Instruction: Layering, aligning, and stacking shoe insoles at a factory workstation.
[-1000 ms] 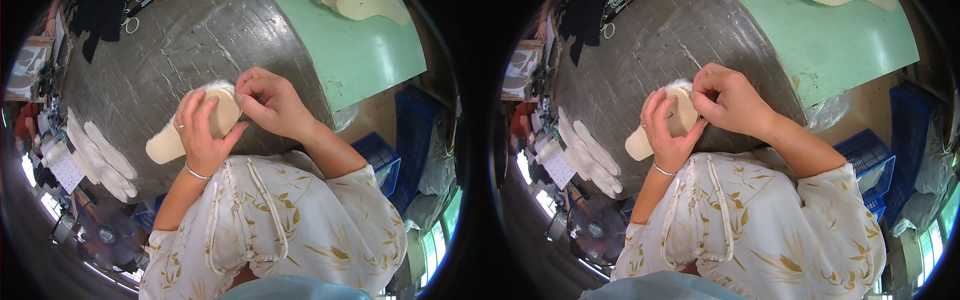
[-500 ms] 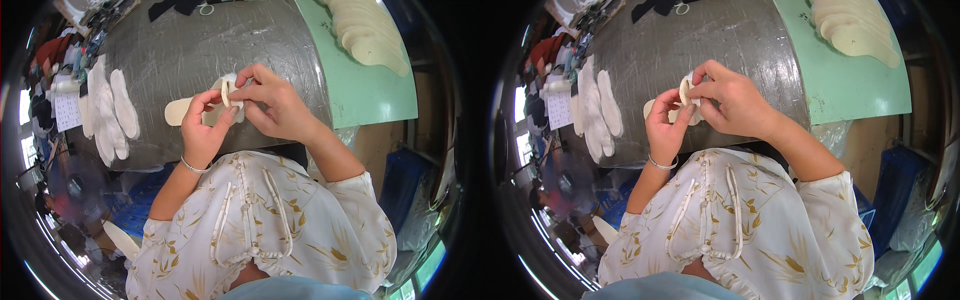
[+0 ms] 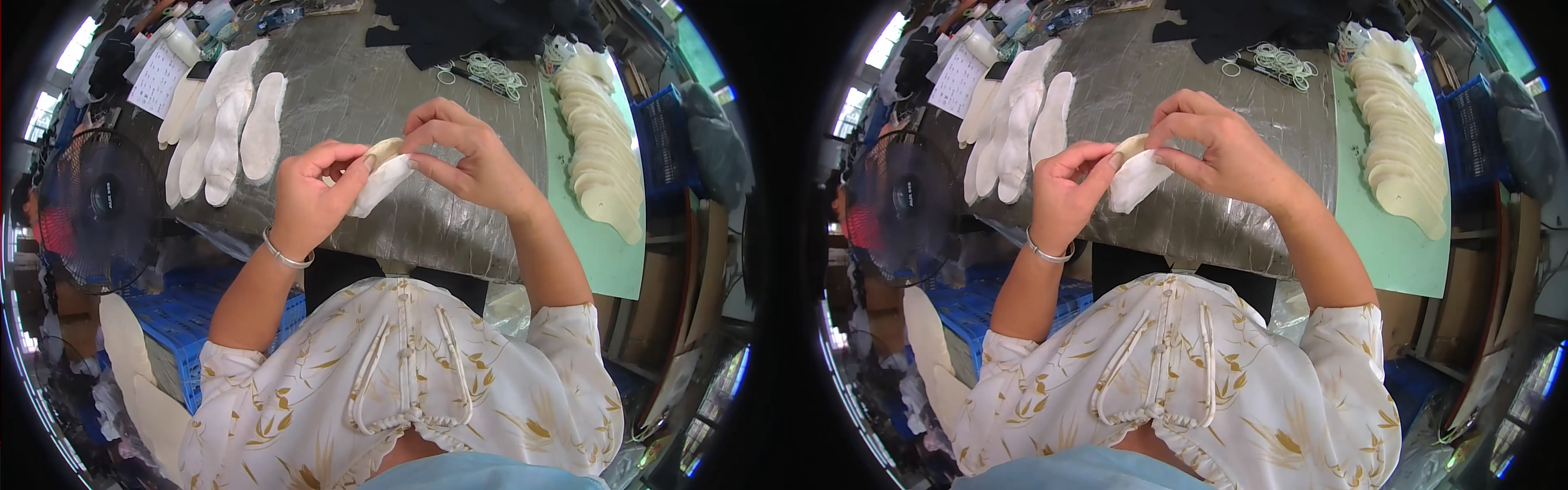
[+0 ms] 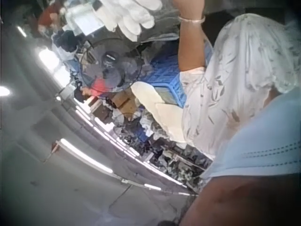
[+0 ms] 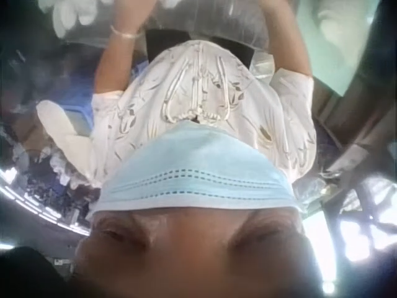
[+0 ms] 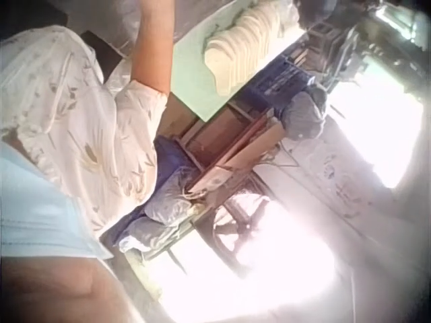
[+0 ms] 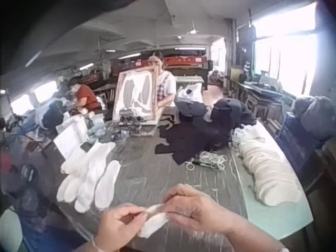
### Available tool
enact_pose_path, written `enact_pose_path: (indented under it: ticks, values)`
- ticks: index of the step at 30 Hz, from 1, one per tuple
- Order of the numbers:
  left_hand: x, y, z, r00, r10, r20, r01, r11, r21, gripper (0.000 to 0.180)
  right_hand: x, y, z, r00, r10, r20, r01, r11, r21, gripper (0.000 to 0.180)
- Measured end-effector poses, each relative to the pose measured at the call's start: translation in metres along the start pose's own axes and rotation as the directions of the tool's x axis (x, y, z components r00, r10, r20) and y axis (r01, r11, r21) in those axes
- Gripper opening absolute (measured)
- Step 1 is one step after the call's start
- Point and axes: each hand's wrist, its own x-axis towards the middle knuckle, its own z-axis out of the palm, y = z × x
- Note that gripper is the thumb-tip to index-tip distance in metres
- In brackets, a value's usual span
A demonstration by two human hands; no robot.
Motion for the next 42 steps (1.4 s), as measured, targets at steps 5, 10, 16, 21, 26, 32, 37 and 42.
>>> enact_pose_path:
  ticks: [5, 10, 16, 21, 26, 32, 37, 42]
  values:
    - [0.002, 0.001, -0.016, 0.999, -0.036, 0.005, 0.037, 0.996, -0.082, 0.014, 0.013, -0.013, 0.009, 0.999, -0.025, 0.047, 0.019, 0.992, 0.125, 0.01]
    - [0.003, -0.004, -0.017, 1.0, 0.027, 0.006, -0.026, 0.984, -0.175, 0.015, 0.018, -0.02, 0.015, 0.993, 0.116, 0.021, -0.118, 0.983, 0.142, 0.007]
    - [-0.001, -0.003, -0.015, 0.999, -0.009, 0.035, 0.019, 0.957, -0.288, 0.018, 0.017, -0.025, 0.026, 0.987, 0.104, -0.123, -0.094, 0.992, 0.085, 0.008]
    - [-0.005, -0.008, -0.015, 0.998, 0.017, 0.059, -0.001, 0.962, -0.273, 0.019, 0.011, -0.026, 0.03, 0.988, 0.087, -0.125, -0.082, 0.995, 0.048, 0.008]
    - [-0.008, -0.006, -0.016, 0.991, -0.085, 0.102, 0.117, 0.924, -0.364, 0.018, 0.01, -0.023, 0.033, 0.988, 0.091, -0.122, -0.085, 0.995, 0.059, 0.009]
    - [-0.008, -0.004, -0.016, 0.98, -0.184, 0.077, 0.199, 0.93, -0.308, 0.019, 0.008, -0.019, 0.038, 0.983, 0.138, -0.124, -0.128, 0.988, 0.084, 0.01]
    - [-0.008, -0.005, -0.019, 0.986, -0.162, 0.049, 0.169, 0.95, -0.262, 0.02, 0.006, -0.017, 0.04, 0.976, 0.18, -0.125, -0.176, 0.983, 0.046, 0.011]
    - [0.008, -0.009, -0.031, 0.924, -0.232, 0.305, 0.324, 0.897, -0.3, 0.03, 0.006, -0.02, 0.044, 0.982, -0.071, -0.174, 0.041, 0.985, -0.17, 0.017]
